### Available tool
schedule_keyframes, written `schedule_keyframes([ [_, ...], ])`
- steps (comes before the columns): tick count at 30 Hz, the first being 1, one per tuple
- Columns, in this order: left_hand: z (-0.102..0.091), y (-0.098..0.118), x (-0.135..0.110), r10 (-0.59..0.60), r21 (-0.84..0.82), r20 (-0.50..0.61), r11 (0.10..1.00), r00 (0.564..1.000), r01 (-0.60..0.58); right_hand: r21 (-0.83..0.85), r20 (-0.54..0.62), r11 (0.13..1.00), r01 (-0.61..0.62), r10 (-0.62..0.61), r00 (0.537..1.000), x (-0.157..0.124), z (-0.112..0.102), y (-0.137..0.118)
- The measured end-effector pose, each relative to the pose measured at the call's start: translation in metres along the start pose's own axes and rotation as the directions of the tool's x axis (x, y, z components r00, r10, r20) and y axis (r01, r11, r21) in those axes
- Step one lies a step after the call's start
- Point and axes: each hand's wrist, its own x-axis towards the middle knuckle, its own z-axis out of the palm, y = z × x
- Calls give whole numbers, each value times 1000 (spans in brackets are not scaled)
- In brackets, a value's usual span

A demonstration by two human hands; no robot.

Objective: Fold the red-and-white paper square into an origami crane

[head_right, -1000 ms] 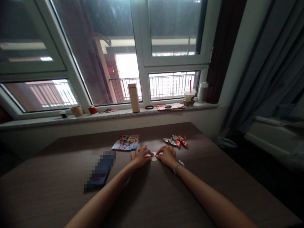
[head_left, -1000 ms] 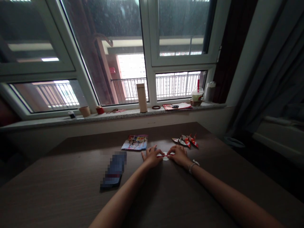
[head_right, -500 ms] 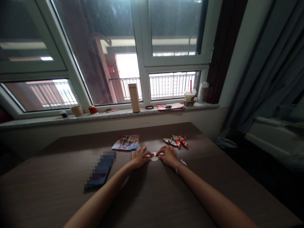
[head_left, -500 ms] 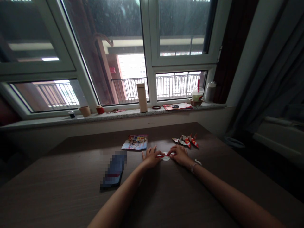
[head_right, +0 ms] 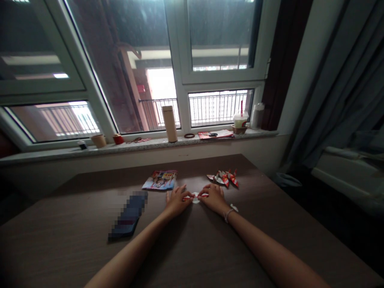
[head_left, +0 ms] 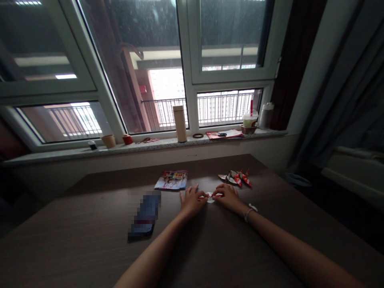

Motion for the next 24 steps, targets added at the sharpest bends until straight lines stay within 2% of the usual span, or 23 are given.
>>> schedule_keyframes([
  [4, 1, 5, -1, -16, -18, -51, 1000, 999, 15, -38, -37, 999, 15, -16, 999, -3, 0, -5],
  [8, 0, 8, 0, -36, -34, -52, 999, 998, 35, -61, -47, 998, 11, -14, 999, -2, 2, -8],
  [14, -1, 5, 7, -69, -68, 14, 995, 998, 70, -35, -12, 997, -69, 69, 998, 4, 1, -9],
  [24, -7, 0, 8, -35, -49, 133, 998, 990, 42, -16, 64, 996, -85, 86, 994, 8, -6, -6],
])
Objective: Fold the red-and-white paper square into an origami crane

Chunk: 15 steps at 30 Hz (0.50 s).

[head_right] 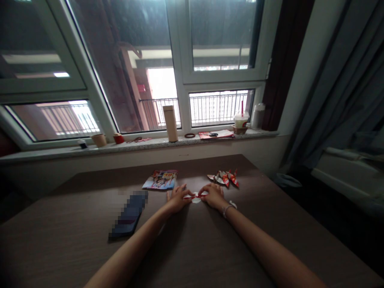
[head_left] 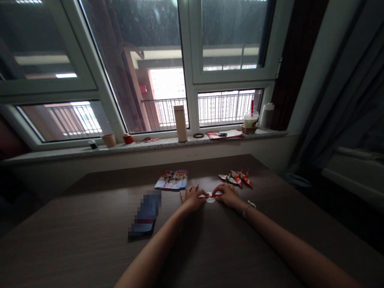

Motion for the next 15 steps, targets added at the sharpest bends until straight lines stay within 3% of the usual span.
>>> schedule_keyframes([
  [10, -4, 3, -3, -10, 26, 34, 1000, 999, 9, 0, 7, 999, 37, -37, 999, 1, 1, 5],
  [15, 4, -2, -7, 71, 20, -77, 997, 995, -69, -9, -19, 996, 91, -91, 996, -4, 2, 7],
])
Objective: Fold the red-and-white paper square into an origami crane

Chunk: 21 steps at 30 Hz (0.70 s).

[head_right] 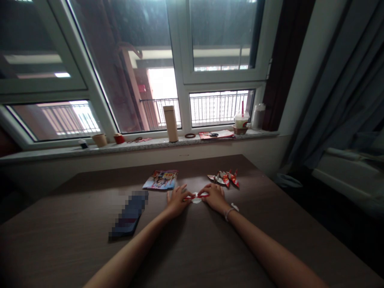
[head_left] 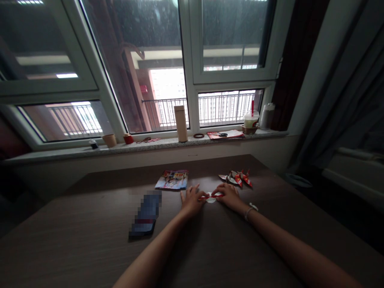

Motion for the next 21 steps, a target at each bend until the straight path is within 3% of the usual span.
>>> schedule_keyframes([
  [8, 7, 2, -5, 8, -38, -148, 999, 989, -14, -40, -114, 993, 114, -118, 986, -9, 4, 3],
  [21, 8, 4, -4, -14, 14, -136, 1000, 991, 16, 93, -72, 980, 177, -171, 983, -8, 4, 3],
])
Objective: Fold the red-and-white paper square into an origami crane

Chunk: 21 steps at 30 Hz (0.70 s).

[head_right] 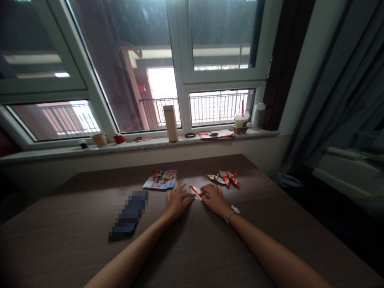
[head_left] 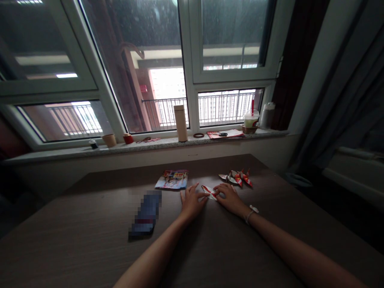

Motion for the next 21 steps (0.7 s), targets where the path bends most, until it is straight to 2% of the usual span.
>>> schedule_keyframes([
  [7, 2, -1, 0, -49, 7, -56, 999, 997, 49, 6, 8, 994, 106, -106, 994, 0, -3, -2],
  [17, 0, -1, 0, -34, -45, -69, 999, 997, 31, -39, 57, 974, 225, -222, 973, 0, -4, 4],
  [21, 2, -1, 1, -44, -39, -78, 998, 996, 41, -53, 44, 960, 274, -272, 961, -1, -6, 2],
])
